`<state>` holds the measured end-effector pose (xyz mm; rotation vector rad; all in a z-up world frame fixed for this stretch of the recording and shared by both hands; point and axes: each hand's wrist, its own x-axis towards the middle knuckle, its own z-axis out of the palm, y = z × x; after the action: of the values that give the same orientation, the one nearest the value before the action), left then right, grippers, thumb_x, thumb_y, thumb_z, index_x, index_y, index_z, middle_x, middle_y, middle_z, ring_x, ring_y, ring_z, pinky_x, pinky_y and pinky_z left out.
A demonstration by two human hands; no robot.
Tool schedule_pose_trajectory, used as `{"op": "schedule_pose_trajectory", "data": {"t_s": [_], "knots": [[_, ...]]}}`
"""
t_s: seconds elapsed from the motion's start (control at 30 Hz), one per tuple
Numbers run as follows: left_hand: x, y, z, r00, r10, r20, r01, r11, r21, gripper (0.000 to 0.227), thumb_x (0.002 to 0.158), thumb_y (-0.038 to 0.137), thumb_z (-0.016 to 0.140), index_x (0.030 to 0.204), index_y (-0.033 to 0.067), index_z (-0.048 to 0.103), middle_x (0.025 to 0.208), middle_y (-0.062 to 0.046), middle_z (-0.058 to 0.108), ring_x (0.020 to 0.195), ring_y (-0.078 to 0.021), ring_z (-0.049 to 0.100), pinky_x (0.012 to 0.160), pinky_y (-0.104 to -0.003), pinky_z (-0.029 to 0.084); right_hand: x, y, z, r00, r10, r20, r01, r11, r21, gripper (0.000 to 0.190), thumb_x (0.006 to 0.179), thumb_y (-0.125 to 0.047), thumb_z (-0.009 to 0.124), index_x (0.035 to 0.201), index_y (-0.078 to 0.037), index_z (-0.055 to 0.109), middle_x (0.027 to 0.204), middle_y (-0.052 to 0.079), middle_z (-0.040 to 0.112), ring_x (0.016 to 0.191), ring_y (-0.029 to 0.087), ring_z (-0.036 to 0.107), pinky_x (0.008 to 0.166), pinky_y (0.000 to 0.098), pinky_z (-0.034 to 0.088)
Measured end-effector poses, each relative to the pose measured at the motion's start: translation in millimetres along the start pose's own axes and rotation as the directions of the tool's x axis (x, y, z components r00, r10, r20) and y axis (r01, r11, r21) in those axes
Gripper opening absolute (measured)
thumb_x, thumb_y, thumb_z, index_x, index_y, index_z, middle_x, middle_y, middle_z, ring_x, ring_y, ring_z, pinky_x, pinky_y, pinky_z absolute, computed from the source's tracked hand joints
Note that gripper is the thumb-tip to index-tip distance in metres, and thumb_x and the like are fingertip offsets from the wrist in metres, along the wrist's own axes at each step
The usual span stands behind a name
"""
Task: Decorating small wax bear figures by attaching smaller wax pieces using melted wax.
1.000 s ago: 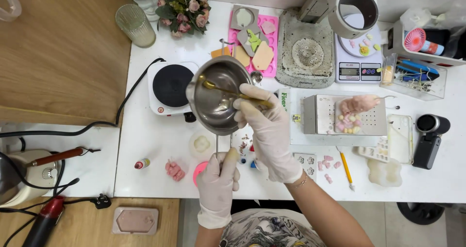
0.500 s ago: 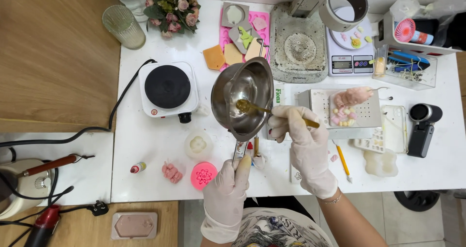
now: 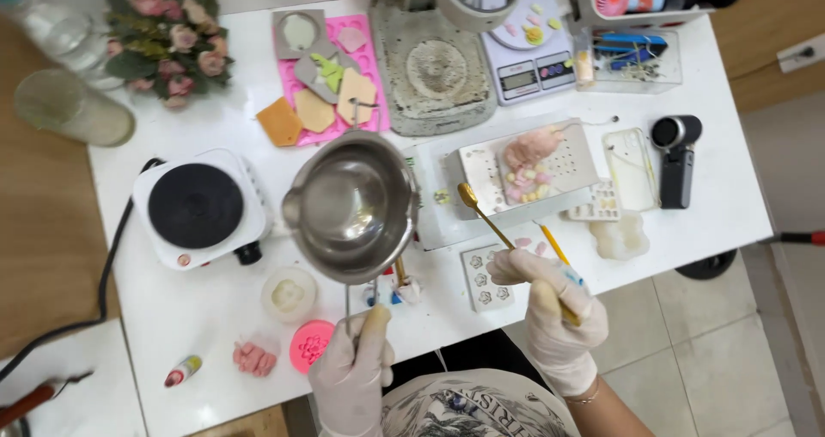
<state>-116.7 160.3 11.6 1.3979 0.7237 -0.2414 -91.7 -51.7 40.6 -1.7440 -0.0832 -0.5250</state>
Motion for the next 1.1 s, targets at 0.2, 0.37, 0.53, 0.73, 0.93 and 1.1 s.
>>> {"op": "schedule_pose_trajectory", "data": {"t_s": [0.2,0.37,0.53,0.73,0.93,1.1], "knots": [[20.1,-28.2,-24.4,0.990,-0.069,-0.123,0.075,0.996,0.050,0.019,0.090,0.013,0.073,0.093,-0.0058,0.076,0.054,-0.009,0.058,0.042,-0.0119,0.047,0.041,-0.025,0.035,-8.2,9.5,-9.0,0.988,-0.127,0.087,0.153,0.879,-0.451,0.027,0.100,-0.006,0.065,0.125,0.004,0.064,0.112,0.015,0.075,0.102,0.024,0.077,0.092,0.0323,0.064],[38.4,-44.3,-56.5,0.997,-0.032,-0.074,0.041,0.992,0.123,0.026,0.096,0.020,0.067,0.094,-0.0052,0.071,0.051,-0.009,0.055,0.039,-0.0118,0.046,0.041,-0.025,0.035,-7.5,22.4,-6.5,0.989,-0.122,0.081,0.147,0.813,-0.563,0.029,0.098,-0.004,0.069,0.125,0.002,0.065,0.111,0.014,0.075,0.102,0.027,0.075,0.093,0.0358,0.061],[44.3,-45.8,-70.6,0.989,-0.124,-0.082,0.134,0.980,0.145,0.031,0.097,0.028,0.063,0.096,-0.0034,0.067,0.047,-0.008,0.051,0.037,-0.0121,0.041,0.039,-0.026,0.031,-8.1,31.6,-3.9,0.992,-0.106,0.073,0.128,0.795,-0.593,0.030,0.096,-0.003,0.072,0.124,0.002,0.066,0.110,0.014,0.074,0.098,0.029,0.074,0.089,0.0361,0.059],[48.9,-53.7,-80.6,0.993,-0.108,-0.044,0.114,0.978,0.176,0.036,0.097,0.032,0.062,0.095,-0.0040,0.067,0.042,-0.009,0.047,0.034,-0.0122,0.038,0.039,-0.027,0.030,-7.9,34.0,1.3,0.996,-0.080,0.025,0.080,0.806,-0.587,0.027,0.096,-0.002,0.072,0.123,0.002,0.067,0.107,0.014,0.075,0.093,0.026,0.075,0.086,0.0338,0.060],[51.6,-50.4,-86.7,0.988,-0.138,-0.073,0.152,0.959,0.241,0.039,0.097,0.032,0.061,0.096,-0.0060,0.068,0.041,-0.010,0.046,0.033,-0.0133,0.036,0.038,-0.029,0.029,-3.4,29.1,5.4,0.997,-0.075,-0.029,0.045,0.814,-0.579,0.026,0.097,-0.002,0.071,0.122,0.004,0.068,0.102,0.013,0.075,0.088,0.023,0.074,0.081,0.0314,0.059],[56.8,-45.8,-93.4,0.989,-0.140,-0.054,0.149,0.950,0.276,0.042,0.096,0.035,0.059,0.098,-0.0068,0.067,0.040,-0.010,0.045,0.031,-0.0141,0.036,0.036,-0.030,0.029,-1.0,26.0,8.3,0.995,-0.074,-0.061,0.026,0.822,-0.569,0.026,0.098,-0.002,0.071,0.123,0.004,0.068,0.099,0.011,0.075,0.083,0.019,0.073,0.078,0.0293,0.059]]}}
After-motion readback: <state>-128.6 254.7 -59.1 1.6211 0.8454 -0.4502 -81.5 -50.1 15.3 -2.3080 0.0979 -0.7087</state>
